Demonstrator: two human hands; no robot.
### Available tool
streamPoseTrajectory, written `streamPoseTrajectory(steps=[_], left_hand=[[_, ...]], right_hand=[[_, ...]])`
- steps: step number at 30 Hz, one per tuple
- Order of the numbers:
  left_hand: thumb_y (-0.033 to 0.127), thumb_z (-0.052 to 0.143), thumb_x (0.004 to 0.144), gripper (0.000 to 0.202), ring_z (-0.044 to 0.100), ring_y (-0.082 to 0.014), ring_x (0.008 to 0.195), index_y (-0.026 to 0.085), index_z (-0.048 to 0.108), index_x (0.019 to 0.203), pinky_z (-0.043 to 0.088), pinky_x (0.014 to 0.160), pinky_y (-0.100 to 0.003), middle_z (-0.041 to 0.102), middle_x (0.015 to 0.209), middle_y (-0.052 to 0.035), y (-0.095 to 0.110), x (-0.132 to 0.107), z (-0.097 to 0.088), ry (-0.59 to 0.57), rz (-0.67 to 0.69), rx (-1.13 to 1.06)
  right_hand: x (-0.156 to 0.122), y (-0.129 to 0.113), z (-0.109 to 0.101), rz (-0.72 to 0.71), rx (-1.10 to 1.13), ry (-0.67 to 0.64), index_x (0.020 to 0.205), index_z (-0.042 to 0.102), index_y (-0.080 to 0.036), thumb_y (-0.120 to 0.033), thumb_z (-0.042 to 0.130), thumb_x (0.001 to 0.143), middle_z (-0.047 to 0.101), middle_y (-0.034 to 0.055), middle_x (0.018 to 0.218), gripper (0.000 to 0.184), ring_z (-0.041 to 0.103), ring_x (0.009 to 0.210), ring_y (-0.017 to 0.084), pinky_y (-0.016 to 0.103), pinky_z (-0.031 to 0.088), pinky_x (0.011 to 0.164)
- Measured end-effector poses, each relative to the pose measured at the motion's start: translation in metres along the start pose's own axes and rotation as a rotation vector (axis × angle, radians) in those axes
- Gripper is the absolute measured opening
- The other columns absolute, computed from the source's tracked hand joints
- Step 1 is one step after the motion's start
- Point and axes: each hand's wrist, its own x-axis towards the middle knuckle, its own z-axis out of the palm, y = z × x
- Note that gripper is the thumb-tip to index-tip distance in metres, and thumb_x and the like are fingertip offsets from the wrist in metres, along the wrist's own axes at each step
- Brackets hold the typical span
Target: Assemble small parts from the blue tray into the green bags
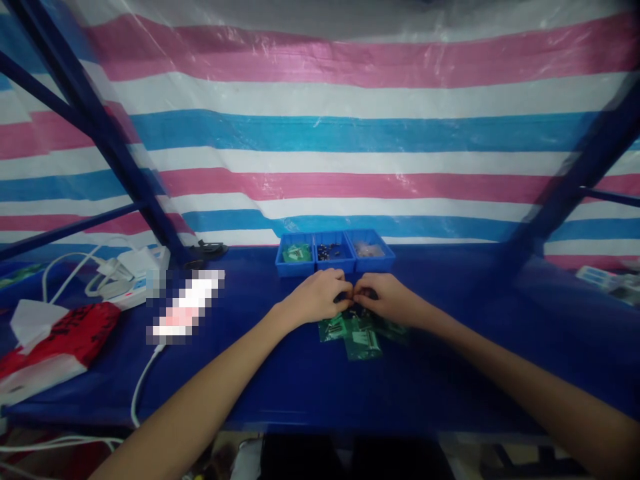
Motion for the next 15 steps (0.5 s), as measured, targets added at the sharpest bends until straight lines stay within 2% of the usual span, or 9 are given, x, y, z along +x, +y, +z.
streamPoseTrajectory(steps=[4, 8, 15], left_hand=[[0.026, 0.061, 0.093, 0.011, 0.059, -0.0197, 0.088, 0.017, 0.066, 0.091, 0.047, 0.077, -0.033, 0.059, 0.092, -0.0045, -0.0002, 0.0002, 0.0029, 0.003, -0.006, -0.017], [0.027, 0.055, 0.096, 0.014, 0.058, -0.0204, 0.091, 0.016, 0.063, 0.092, 0.048, 0.081, -0.034, 0.059, 0.095, -0.0059, -0.0013, 0.0002, 0.0045, 0.068, 0.016, 0.006], [0.025, 0.049, 0.098, 0.011, 0.058, -0.0205, 0.092, 0.017, 0.056, 0.094, 0.047, 0.084, -0.035, 0.060, 0.094, -0.0055, 0.0018, 0.0011, -0.0001, 0.180, 0.005, -0.016]], right_hand=[[-0.0002, -0.0013, -0.0007, 0.014, 0.025, -0.004, 0.088, 0.073, -0.017, -0.013, 0.060, 0.084, 0.072, 0.0057, 0.086, 0.015, 0.065, 0.074, 0.017, 0.029, 0.047, 0.069], [0.0005, 0.0013, -0.0008, 0.022, 0.058, 0.016, 0.091, 0.072, -0.018, -0.013, 0.061, 0.083, 0.073, 0.0044, 0.086, 0.014, 0.066, 0.077, 0.017, 0.029, 0.049, 0.072], [0.0017, 0.0014, -0.0017, -0.007, 0.121, 0.129, 0.090, 0.069, -0.019, -0.018, 0.064, 0.087, 0.072, 0.0029, 0.083, 0.006, 0.065, 0.076, 0.016, 0.029, 0.049, 0.072]])
